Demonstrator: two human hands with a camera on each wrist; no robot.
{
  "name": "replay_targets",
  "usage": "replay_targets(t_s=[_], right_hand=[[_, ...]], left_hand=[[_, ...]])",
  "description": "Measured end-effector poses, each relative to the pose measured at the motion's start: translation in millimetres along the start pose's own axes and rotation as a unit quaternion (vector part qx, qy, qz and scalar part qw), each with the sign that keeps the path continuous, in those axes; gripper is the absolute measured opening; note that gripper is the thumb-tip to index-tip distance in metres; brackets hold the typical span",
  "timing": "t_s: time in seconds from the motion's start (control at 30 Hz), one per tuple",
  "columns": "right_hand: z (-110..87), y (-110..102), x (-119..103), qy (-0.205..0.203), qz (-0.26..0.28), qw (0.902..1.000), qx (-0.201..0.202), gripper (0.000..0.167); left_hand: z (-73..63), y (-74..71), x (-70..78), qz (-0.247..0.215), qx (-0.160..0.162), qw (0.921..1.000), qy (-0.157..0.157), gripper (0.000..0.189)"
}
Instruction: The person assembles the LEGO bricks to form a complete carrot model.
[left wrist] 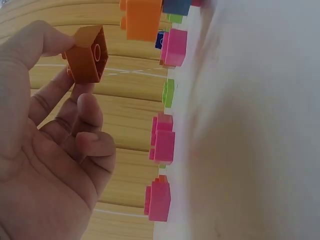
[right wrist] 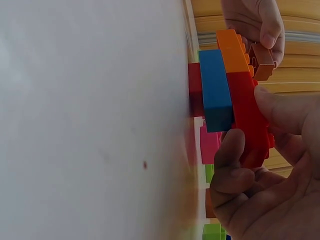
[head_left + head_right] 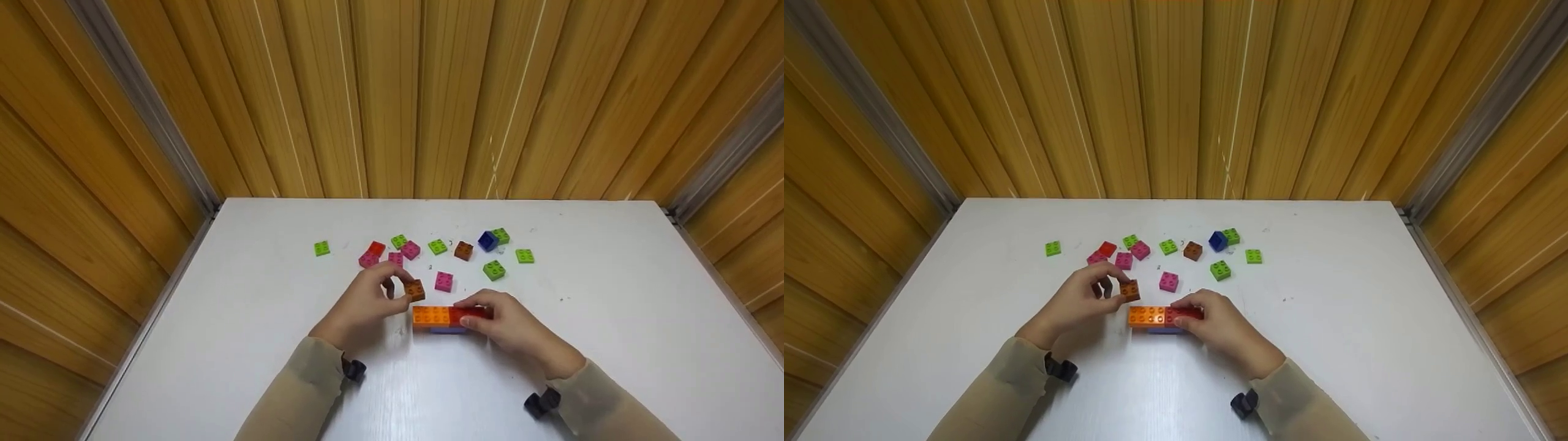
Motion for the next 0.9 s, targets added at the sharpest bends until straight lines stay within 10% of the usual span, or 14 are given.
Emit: replay_targets(t_s=[0.27, 0.9], right_hand=[[-1.0, -1.2, -1.8, -0.011, -0.012, 0.9998, 0.011, 0.026], [-2.6, -0.7, -2.6, 0.006, -0.023, 0.9991, 0.034, 0.025]], left_hand=[[1.1, 9.5, 9.9, 0.005, -0.026, 0.9991, 0.033, 0.026], [-3.7, 22.3, 3.2, 0.004, -0.072, 0.9974, 0.003, 0.034]])
Point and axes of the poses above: each hand's wrist, its own z-axis towards the middle knuckle, its own y-axis out of the palm, x = y × z, the point moved 7 cm from there along z, towards the middle knuckle, and after that the axes turned 3 degrees about -x, right-handed, at the moved point
